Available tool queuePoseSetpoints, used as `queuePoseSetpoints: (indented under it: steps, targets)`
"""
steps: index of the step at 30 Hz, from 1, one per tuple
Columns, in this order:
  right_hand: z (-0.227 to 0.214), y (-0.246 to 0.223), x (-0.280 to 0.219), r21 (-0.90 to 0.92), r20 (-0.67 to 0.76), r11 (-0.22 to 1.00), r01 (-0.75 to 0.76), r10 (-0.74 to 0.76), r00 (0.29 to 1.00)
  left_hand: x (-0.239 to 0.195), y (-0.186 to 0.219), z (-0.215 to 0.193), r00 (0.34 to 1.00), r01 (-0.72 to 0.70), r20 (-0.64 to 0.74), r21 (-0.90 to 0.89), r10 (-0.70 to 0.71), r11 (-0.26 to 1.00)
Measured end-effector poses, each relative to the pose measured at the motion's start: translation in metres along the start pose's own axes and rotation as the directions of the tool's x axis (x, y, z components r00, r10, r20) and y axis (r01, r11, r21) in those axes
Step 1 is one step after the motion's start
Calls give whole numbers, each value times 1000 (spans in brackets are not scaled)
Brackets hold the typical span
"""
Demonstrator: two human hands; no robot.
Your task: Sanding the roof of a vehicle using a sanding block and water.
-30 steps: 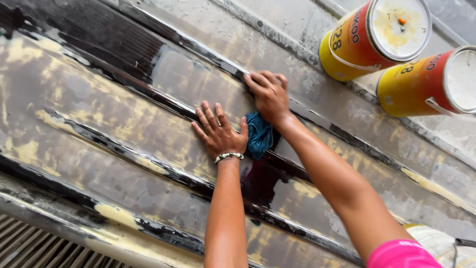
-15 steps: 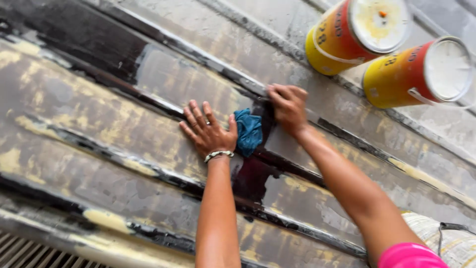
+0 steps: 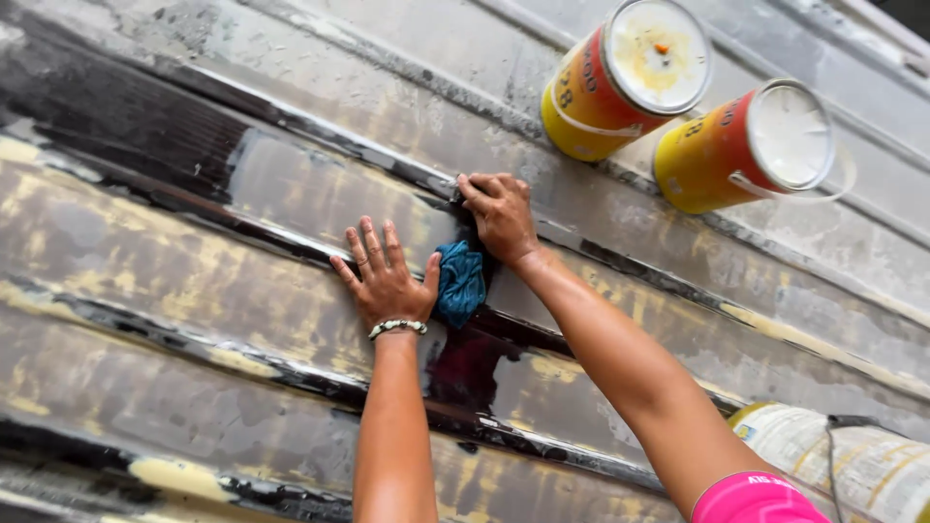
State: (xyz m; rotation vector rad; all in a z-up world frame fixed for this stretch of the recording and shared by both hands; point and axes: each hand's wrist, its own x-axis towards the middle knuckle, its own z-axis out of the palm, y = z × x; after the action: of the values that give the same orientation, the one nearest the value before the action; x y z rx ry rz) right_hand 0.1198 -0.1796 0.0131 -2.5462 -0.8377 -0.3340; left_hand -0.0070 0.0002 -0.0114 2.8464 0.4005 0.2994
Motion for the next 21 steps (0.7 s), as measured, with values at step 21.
queuePoseSetpoints:
  steps: [21]
  targets:
    - [11,23,-21,61,-50,998,9,-6,999,7,6,-7,1000,-4,-18,-62,3,998]
